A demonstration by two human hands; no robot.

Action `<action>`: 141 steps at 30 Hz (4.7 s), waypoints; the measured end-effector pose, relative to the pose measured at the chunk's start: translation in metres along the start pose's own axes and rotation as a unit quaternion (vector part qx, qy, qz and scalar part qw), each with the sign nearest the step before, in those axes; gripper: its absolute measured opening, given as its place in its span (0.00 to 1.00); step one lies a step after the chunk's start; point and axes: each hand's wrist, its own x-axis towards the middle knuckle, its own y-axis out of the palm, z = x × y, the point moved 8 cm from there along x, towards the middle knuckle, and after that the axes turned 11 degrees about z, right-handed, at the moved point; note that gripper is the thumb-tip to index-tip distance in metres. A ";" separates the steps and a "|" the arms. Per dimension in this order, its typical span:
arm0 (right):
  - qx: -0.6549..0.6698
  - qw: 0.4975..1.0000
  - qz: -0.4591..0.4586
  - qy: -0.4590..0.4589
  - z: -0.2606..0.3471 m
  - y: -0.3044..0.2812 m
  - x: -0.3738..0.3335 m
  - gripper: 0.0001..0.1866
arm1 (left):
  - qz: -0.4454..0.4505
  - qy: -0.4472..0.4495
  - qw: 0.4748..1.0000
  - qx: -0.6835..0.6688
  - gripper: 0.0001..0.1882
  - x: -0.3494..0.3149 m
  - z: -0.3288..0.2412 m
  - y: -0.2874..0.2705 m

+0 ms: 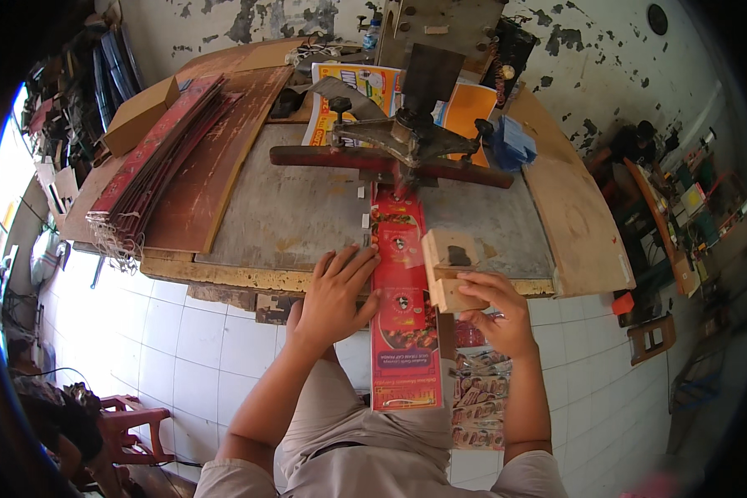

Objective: The person places long red cardboard packaging strips onto a jig and uses a wooden block to apply adhesive labels to them.

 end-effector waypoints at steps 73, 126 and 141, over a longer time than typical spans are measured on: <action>-0.141 0.989 -0.036 -0.015 -0.062 0.062 0.127 0.22 | 0.110 0.055 0.992 0.026 0.27 0.093 0.075 -0.020; -0.159 0.971 -0.106 0.144 -0.123 0.057 0.105 0.18 | 0.124 0.099 0.987 0.025 0.33 0.114 0.090 -0.004; -0.212 0.961 -0.105 0.146 -0.122 0.064 0.106 0.15 | 0.121 0.104 0.986 0.045 0.31 0.116 0.087 -0.006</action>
